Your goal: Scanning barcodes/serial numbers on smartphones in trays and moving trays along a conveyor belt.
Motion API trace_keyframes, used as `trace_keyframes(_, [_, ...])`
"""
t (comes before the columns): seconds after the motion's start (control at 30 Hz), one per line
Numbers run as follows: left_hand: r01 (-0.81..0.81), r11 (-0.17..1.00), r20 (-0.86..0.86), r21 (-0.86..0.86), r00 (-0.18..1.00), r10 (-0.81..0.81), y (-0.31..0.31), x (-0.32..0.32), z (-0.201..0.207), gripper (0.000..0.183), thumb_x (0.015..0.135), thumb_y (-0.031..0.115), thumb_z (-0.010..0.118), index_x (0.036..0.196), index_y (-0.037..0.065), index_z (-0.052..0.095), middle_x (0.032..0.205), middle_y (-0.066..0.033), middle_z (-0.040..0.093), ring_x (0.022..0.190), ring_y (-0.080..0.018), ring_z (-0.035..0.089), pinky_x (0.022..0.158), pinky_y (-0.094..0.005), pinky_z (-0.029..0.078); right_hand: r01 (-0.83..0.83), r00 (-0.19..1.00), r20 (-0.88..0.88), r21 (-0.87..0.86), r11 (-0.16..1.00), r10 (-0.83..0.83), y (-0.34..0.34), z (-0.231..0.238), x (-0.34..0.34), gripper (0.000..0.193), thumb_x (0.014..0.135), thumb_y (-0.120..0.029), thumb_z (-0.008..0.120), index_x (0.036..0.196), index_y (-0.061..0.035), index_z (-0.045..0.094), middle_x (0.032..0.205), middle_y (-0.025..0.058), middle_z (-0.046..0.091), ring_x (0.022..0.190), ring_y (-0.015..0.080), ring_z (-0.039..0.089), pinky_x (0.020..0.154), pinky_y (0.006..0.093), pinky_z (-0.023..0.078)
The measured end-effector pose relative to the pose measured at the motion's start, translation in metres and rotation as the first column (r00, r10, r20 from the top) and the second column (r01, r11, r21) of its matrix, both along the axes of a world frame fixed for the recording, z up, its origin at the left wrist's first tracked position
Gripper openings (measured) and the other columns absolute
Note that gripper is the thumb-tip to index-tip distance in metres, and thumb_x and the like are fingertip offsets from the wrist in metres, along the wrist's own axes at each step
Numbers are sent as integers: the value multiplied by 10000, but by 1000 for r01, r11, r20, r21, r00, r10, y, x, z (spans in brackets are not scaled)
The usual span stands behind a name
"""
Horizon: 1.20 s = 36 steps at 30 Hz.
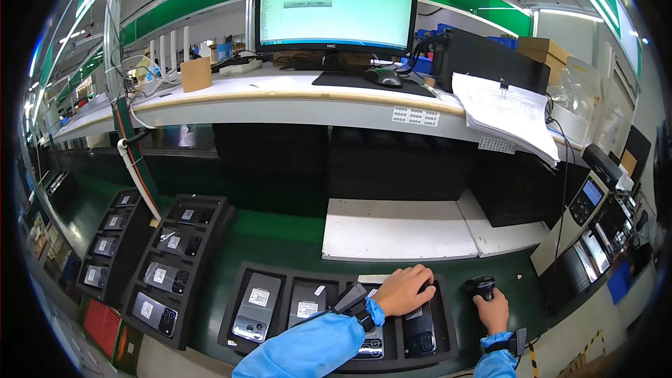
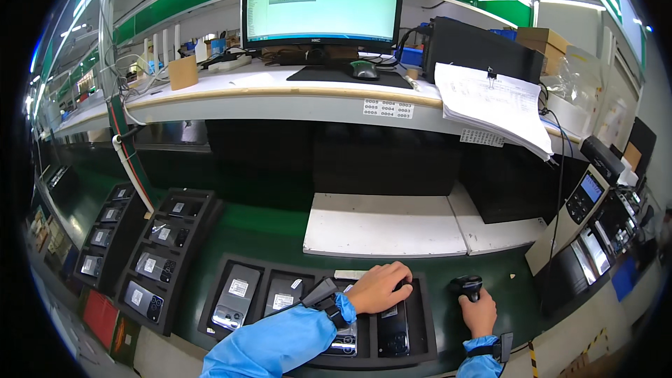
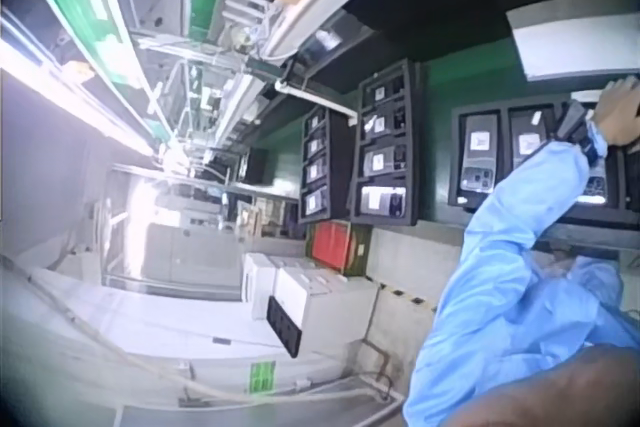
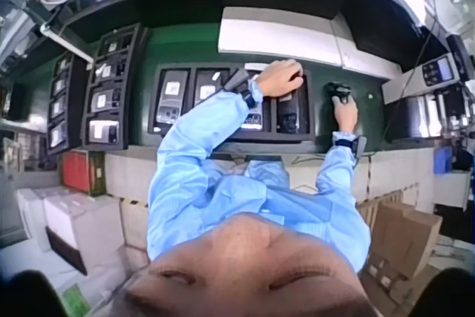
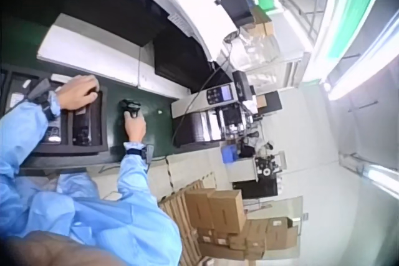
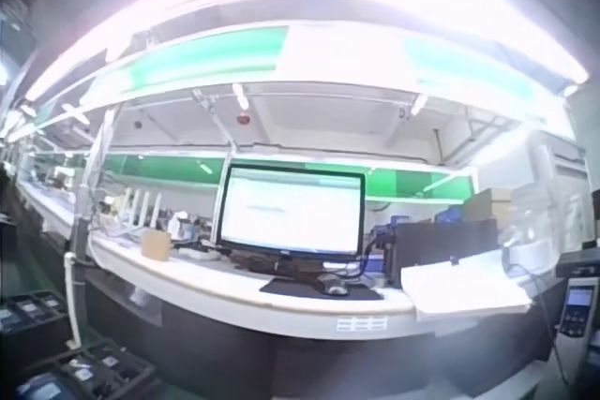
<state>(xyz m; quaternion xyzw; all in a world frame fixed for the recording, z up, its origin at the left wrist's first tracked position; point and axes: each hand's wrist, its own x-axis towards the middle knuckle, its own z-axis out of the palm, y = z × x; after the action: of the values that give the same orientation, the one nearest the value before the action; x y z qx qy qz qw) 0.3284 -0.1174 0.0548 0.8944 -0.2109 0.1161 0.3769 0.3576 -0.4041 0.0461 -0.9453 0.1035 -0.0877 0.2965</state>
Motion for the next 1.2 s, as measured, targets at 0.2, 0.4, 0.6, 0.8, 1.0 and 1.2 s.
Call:
trace_keyframes(0.2, [12, 1000, 26, -15, 1000, -11, 0, -1, 1, 309, 980, 332, 552, 1101, 49, 584, 1101, -141, 614, 1039, -336, 591, 909, -434, 443, -3, 1000, 19, -34, 999, 4, 1, -1, 1, 430, 746, -337, 761, 1054, -40, 712, 988, 217, 736, 975, 441, 684, 872, 507, 533])
trace_keyframes(0.4, [-30, 999, -23, -32, 999, 29, 0, -2, 7, 360, 966, 337, 585, 1137, 26, 521, 1049, -194, 639, 985, -382, 600, 885, -457, 448, -3, 999, 35, -28, 1000, 4, 0, -3, 2, 414, 750, -329, 756, 1034, -31, 710, 977, 217, 736, 961, 444, 685, 861, 510, 533])
trace_keyframes(0.6, [-51, 997, -51, -51, 998, 49, 0, -4, 11, 378, 957, 329, 606, 1116, 5, 495, 997, -216, 639, 931, -414, 597, 860, -477, 455, -10, 999, 33, -30, 1000, 11, 3, 4, -1, 404, 759, -314, 752, 1033, -19, 711, 968, 224, 735, 948, 446, 688, 845, 501, 538])
trace_keyframes(0.8, [-33, 998, -35, -52, 999, 32, 1, -2, 9, 361, 952, 326, 612, 1077, 9, 492, 981, -210, 635, 928, -412, 602, 841, -476, 459, -21, 999, 38, -30, 999, 22, -4, -10, 1, 504, 779, -300, 768, 1191, -31, 658, 1032, 205, 718, 962, 399, 685, 856, 473, 534])
trace_keyframes(1.0, [-37, 997, -14, -66, 999, 36, 0, 0, 7, 350, 947, 322, 614, 1042, 8, 491, 976, -208, 636, 906, -410, 606, 807, -480, 463, -166, 733, 639, 501, 849, -234, -95, -2, 59, 549, 1001, -212, 653, 1484, -88, 425, 1160, 72, 564, 995, 171, 536, 851, 309, 465])
trace_keyframes(1.2, [-40, 996, -8, -80, 999, 39, -1, 0, 5, 342, 945, 326, 611, 1032, 18, 492, 968, -193, 648, 914, -394, 613, 836, -464, 456, -97, 742, 347, 902, 421, -573, -235, 54, 134, 651, 966, -575, 607, 1451, -161, 482, 1290, 57, 601, 952, 153, 559, 768, 290, 447])
